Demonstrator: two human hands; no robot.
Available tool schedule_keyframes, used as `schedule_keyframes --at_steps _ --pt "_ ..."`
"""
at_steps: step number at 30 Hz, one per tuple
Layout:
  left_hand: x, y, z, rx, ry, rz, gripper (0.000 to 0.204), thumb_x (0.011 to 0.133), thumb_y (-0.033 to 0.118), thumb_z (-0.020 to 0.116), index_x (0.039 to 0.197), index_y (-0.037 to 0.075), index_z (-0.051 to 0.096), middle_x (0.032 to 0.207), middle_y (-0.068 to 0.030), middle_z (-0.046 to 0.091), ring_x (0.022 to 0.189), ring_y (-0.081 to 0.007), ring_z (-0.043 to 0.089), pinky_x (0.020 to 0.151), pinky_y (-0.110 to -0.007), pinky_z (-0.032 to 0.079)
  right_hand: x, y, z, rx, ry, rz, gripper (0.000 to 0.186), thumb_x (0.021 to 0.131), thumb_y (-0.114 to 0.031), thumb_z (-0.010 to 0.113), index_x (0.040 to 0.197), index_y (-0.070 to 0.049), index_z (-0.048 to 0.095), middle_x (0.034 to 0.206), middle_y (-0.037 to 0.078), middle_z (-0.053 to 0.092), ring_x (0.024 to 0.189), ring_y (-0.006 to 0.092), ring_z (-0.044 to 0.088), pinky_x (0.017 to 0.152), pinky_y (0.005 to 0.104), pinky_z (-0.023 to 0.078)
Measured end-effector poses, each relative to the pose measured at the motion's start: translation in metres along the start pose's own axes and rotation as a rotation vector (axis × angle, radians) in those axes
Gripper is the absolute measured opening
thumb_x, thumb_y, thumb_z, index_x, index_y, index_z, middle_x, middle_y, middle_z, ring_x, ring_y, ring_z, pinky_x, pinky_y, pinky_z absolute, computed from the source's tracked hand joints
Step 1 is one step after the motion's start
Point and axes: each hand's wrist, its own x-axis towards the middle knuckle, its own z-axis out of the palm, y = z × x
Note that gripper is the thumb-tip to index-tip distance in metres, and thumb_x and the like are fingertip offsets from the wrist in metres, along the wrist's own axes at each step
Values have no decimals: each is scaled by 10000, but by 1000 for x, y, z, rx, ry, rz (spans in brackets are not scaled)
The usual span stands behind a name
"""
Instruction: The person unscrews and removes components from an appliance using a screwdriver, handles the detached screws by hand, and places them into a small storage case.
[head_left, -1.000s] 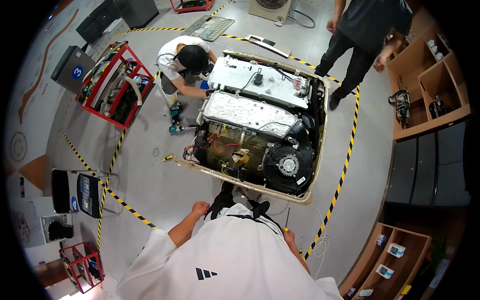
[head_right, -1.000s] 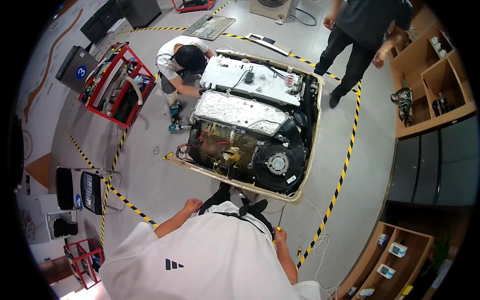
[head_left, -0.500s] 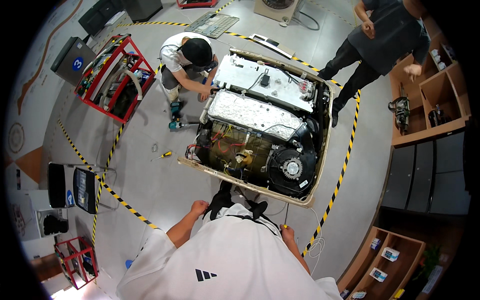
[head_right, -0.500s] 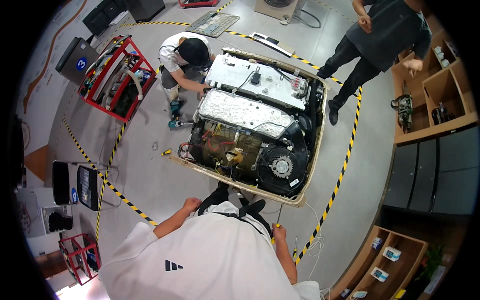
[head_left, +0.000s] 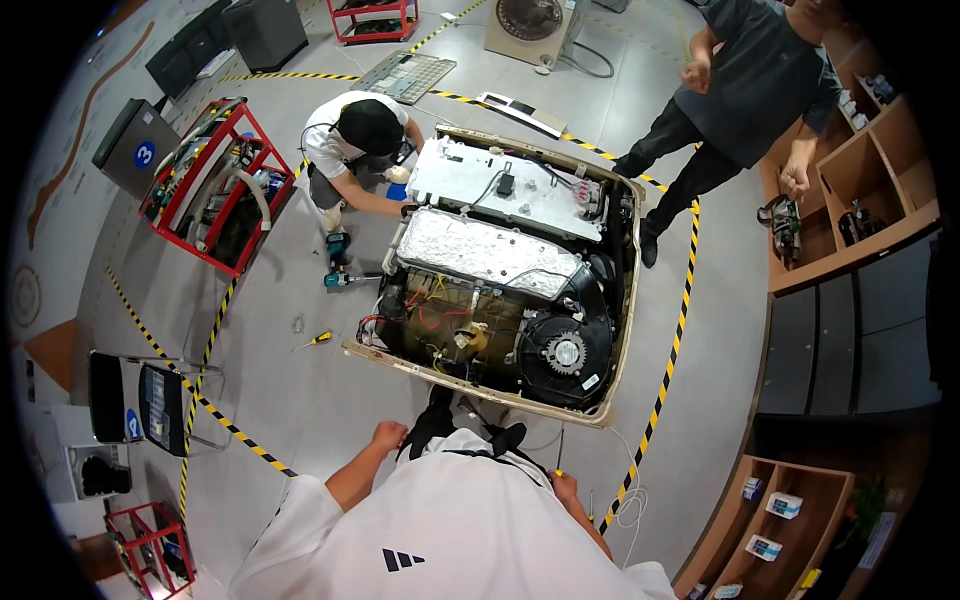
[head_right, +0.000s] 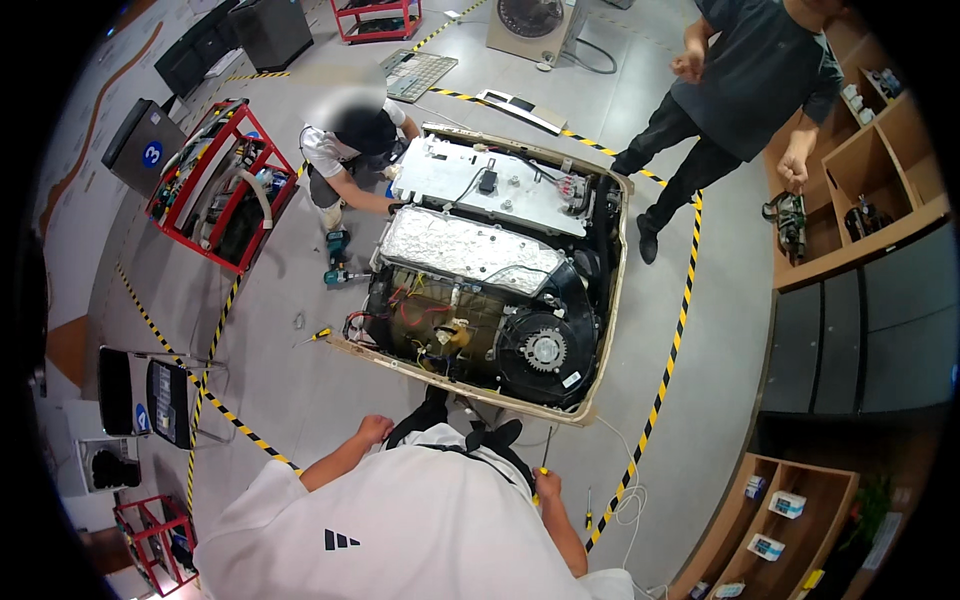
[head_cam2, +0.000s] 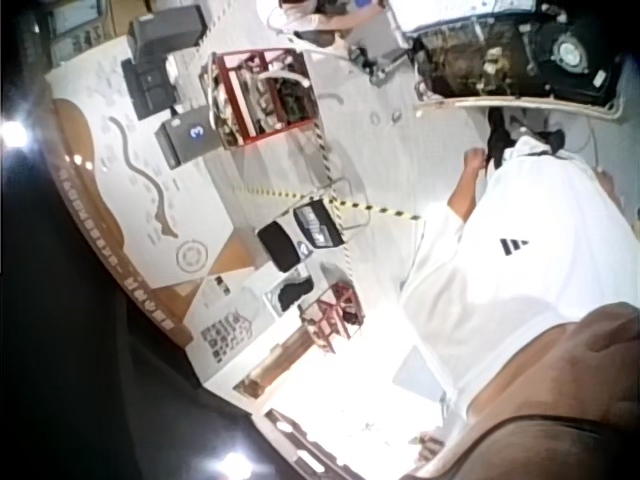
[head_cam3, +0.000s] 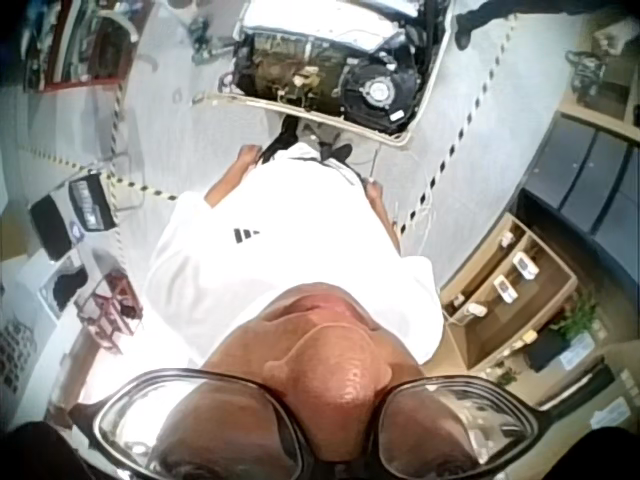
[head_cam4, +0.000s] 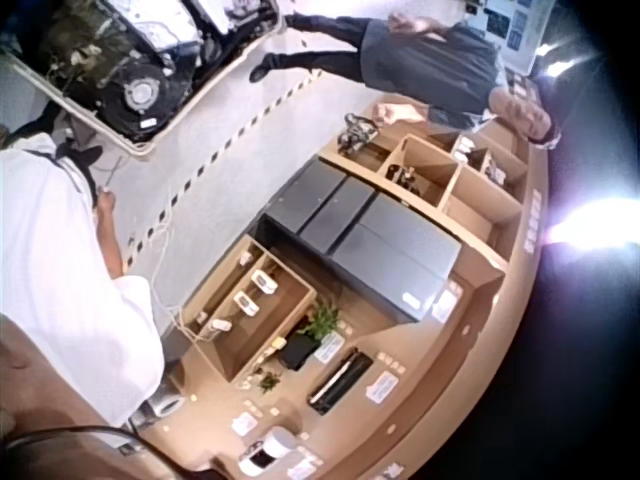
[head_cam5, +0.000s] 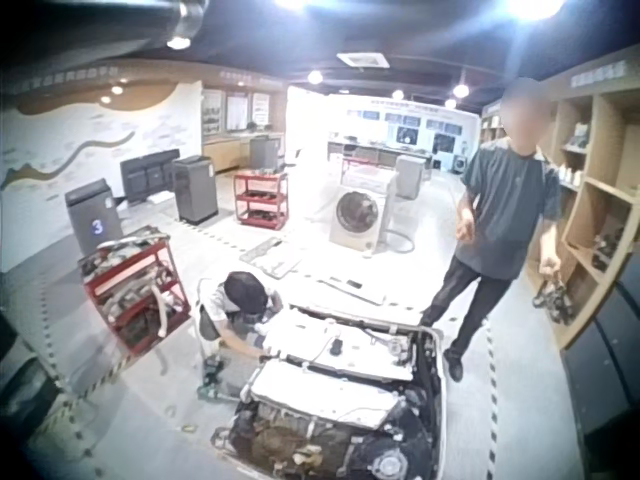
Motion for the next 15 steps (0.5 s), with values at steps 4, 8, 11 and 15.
schedule_keyframes --at_steps 4,8,11,15 --pt "2 -4 1 -28 32 -7 193 814 156 534 653 53 567 578 -27 541 476 -118 484 451 -269 408 -4 -4 -1 22 -2 -4 307 789 -239 642 904 44 617 764 98 622 669 175 576 624 321 464" --pt "2 -8 3 -18 51 -1 180 813 156 537 665 58 568 588 -24 547 484 -112 489 457 -267 414 -2 -2 -1 17 -5 -17 307 789 -237 640 909 44 614 771 100 624 677 177 573 635 320 462" --pt "2 -10 5 -9 55 3 181 808 158 536 659 61 566 587 -21 547 485 -111 489 460 -269 418 5 7 -1 44 -20 -15 306 792 -237 637 911 44 614 771 102 626 667 177 575 627 321 463" --pt "0 -7 8 28 15 25 182 800 169 540 657 62 574 588 -22 552 487 -114 495 466 -273 426 10 10 -4 49 -21 -13 311 788 -243 641 903 45 618 768 102 632 658 175 582 621 321 465"
